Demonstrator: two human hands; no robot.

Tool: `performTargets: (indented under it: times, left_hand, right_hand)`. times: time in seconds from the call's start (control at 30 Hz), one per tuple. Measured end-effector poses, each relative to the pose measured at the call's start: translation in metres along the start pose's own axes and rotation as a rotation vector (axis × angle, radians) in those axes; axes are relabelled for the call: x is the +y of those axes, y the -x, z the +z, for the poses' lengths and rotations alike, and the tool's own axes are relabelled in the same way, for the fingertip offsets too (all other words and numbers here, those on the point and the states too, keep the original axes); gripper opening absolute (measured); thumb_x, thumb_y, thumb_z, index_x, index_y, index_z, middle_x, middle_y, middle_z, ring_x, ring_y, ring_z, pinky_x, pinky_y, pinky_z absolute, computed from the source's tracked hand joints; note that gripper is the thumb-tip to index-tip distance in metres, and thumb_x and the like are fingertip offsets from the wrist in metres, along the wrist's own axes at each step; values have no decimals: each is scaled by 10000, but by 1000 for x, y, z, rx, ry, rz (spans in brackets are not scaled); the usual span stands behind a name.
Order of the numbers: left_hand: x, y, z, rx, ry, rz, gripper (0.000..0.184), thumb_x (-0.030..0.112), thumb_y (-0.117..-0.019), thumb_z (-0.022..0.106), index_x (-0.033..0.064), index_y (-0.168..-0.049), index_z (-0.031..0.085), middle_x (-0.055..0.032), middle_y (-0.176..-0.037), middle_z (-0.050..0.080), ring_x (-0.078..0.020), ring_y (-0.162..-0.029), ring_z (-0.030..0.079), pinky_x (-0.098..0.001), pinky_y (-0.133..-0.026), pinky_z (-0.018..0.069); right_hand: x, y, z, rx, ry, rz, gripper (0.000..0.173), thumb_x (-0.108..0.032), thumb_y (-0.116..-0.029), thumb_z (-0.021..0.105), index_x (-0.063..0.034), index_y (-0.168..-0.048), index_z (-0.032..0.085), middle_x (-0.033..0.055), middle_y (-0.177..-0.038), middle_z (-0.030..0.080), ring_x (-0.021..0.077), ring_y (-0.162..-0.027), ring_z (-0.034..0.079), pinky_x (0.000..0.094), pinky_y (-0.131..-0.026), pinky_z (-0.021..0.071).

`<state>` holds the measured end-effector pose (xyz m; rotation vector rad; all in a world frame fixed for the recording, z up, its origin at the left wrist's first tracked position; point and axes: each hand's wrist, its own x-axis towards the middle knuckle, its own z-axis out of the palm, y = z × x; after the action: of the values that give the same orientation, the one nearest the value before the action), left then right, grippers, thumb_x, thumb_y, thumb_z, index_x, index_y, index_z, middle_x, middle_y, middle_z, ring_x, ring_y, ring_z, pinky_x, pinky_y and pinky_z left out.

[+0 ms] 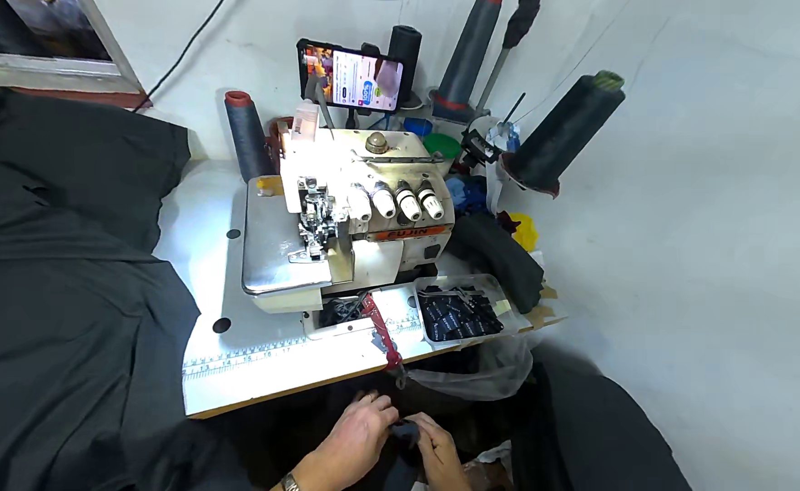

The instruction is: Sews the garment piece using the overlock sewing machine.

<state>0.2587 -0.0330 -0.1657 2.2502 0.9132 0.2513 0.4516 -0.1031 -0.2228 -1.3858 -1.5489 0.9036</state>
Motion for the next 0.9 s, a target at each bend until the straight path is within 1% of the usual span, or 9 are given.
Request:
performTargets:
  times: [0.1,0.2,0.33,0.43,0.5,0.57,0.67,0.8,0.9]
  left_hand:
    - [0,-4,2,265,13,170,171,22,-964,552,11,-1006,717,-175,-988,699,-340,-976,694,-469,-898,563]
    - [8,-12,0,462,24,285,166,54,-992,537,33,-967,700,-130,-920,669,-265,-910,677,-357,-853,572]
    - [22,-14,-19,590,73,307,170,108,-1020,525,40,-988,678,-112,-930,640,-209,-913,645,-287,-862,544]
    - [30,-5,-44,486,134,232,270,5,-879,578,22,-1135,659,-134,-1008,651,-225,-915,657,-329,-828,566]
    - [38,5,-70,219,191,105,586,-24,-863,622,74,-1431,515,-139,-1232,665,-255,-1077,676,-420,-933,564]
    - [42,10,-90,-32,219,37,701,-19,-885,633,137,-1534,417,-158,-1292,648,-309,-1105,670,-510,-933,548]
    - [31,21,-91,61,243,86,340,55,-913,580,67,-1241,670,-130,-1083,716,-240,-956,692,-436,-839,560]
    - [16,50,-100,261,217,27,379,116,-990,548,130,-1363,616,-87,-1065,730,-181,-745,692,-383,-685,593]
    - [7,87,-117,363,262,81,224,170,-1001,561,61,-1137,702,-43,-841,713,-64,-595,651,-234,-540,565]
  right_hand:
    - [-3,0,-4,-21,-94,21,343,-159,-1029,464,61,-1096,718,128,-1084,721,87,-1025,668,258,-946,535]
    - [3,0,1,60,-82,3,351,-258,-998,586,52,-1069,732,106,-1058,738,56,-1031,667,257,-969,521]
    - [6,-4,-1,108,20,36,222,-166,-943,672,23,-1025,755,127,-992,741,217,-999,696,448,-938,541]
    - [-9,-18,-14,295,49,5,158,-7,-907,625,35,-993,751,105,-963,741,133,-936,705,306,-902,572]
    - [-21,-31,-28,391,53,-41,227,43,-893,552,23,-998,752,83,-978,734,91,-959,688,251,-910,558]
    - [-30,-42,-41,369,75,-94,295,59,-852,511,-5,-984,767,61,-974,736,77,-968,681,234,-905,552]
    - [-62,-57,-55,341,122,-204,335,39,-820,496,-42,-981,778,37,-984,744,102,-985,679,276,-912,555]
    - [-103,-73,-58,227,137,-310,270,-30,-906,536,-88,-991,785,8,-986,749,110,-998,683,353,-925,550]
    - [-135,-86,-50,111,102,-384,217,-115,-979,573,-98,-1017,787,-17,-951,753,80,-948,680,334,-903,534]
